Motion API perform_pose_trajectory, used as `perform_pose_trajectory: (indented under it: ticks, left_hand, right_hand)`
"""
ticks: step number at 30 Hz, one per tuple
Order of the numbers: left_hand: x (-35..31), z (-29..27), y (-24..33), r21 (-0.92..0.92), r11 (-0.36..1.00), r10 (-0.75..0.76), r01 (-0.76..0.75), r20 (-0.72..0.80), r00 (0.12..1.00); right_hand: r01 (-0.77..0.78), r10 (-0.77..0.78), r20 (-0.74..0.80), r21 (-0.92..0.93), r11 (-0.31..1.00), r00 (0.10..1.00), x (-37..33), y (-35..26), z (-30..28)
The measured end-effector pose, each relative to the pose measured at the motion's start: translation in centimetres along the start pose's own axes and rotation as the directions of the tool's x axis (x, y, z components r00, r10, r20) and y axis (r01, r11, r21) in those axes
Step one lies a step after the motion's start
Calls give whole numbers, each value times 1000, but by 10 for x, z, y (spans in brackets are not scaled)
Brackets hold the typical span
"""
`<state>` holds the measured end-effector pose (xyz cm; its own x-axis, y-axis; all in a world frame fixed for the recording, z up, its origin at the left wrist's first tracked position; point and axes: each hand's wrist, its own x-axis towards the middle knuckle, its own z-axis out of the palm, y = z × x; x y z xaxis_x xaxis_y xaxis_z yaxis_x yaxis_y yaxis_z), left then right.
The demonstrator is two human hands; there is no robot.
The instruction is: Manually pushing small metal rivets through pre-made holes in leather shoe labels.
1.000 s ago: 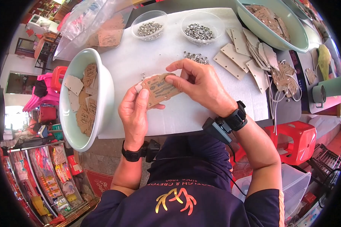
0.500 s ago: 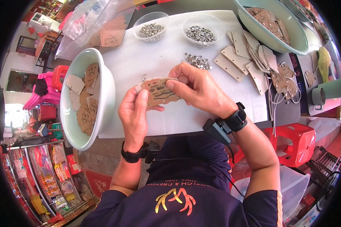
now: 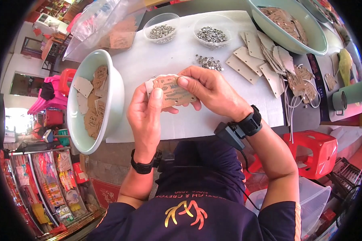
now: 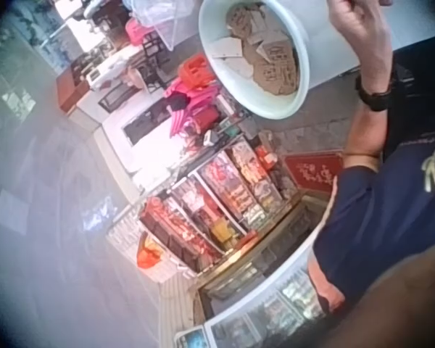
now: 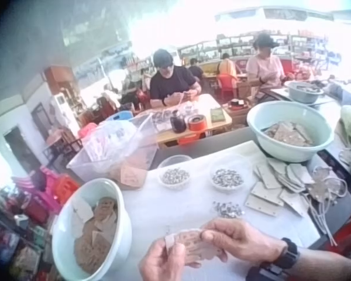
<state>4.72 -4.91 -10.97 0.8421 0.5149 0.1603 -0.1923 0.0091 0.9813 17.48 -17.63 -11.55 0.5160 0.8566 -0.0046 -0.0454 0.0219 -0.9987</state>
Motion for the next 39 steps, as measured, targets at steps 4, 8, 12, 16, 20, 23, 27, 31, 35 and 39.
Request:
perform_pose_trajectory:
  ticks: [4,8,12,16,20,23,27,31,35,39]
  left_hand:
    - [-1,6,-1,19,999,47,-47,13,999]
    - [-1,10,-2,24,998,59,-59,17,998]
    - [1,14,-3,15,996,94,-93,-21,995]
    - [0,14,0,74,995,65,-62,-30,997]
    - [2,13,4,118,993,35,-32,-27,999]
    - [4,14,6,130,991,37,-32,-35,999]
    - [4,11,8,150,989,-4,5,-8,1000]
    - [6,10,6,174,985,0,-1,3,1000]
    - [6,12,4,150,988,-18,17,1,1000]
    - [6,12,2,133,991,13,-16,25,1000]
  right_hand:
    - [7,-7,4,7,1000,1000,-2,1,-1]
    - [50,-50,4,35,998,999,-2,2,0]
    - [43,-45,30,66,997,999,-2,3,-2]
    - [47,-57,73,136,990,996,-1,4,-3]
    - [18,-34,93,168,986,995,-2,2,-3]
    - [-18,-1,113,170,985,994,-3,2,-4]
    - [-25,6,124,155,988,992,-2,3,-3]
    - [2,-23,134,150,989,991,-1,3,-2]
    - [24,-44,109,177,984,993,-1,2,0]
    - [-14,4,70,134,991,998,-2,-1,-2]
